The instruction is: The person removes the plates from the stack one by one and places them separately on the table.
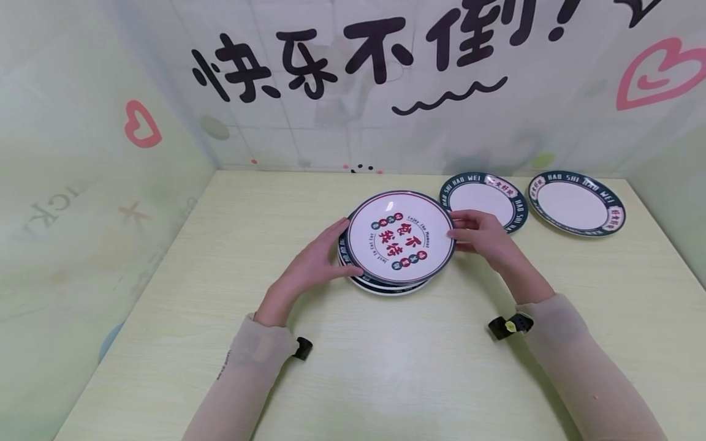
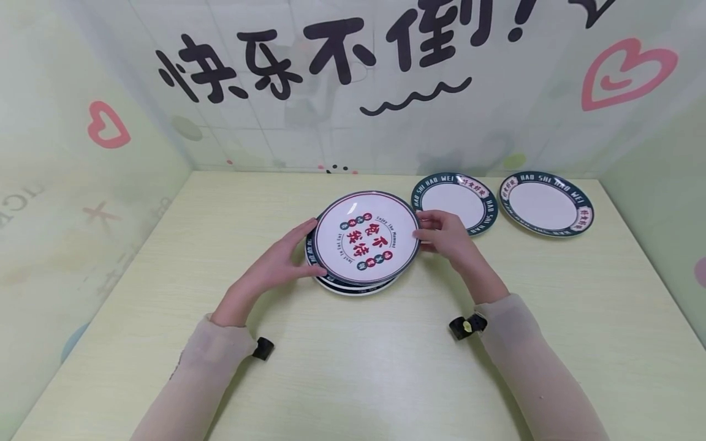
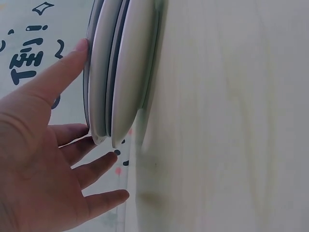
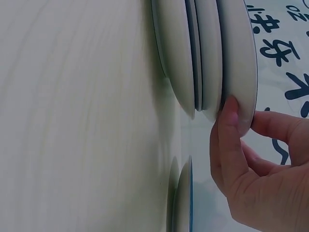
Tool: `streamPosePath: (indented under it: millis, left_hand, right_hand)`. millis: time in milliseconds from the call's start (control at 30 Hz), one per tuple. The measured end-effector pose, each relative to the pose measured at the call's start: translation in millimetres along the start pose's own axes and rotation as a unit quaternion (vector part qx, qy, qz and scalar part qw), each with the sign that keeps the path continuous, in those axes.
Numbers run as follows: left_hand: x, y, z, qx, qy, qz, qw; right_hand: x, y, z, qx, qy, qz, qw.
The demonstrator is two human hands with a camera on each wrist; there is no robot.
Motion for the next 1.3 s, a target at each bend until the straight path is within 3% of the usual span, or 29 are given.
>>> streamPosePath:
  millis: [1300]
  left_hand:
    - [0.0, -3.3, -1.4, 0.013, 0.01, 0.024, 0.9996]
  right_hand:
    - [-9.6, 0, 20, 0.023, -0.036, 0.005, 0.9991]
Point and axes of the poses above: each hand's wrist, its own x-axis towards the middle knuckle, its own z-axis out of the back of the hand, y = z × x, the point moved 5 cm from there along x, towards the middle knuckle, and after that the axes turned 13 degrees about z, right-handed, at the moved point
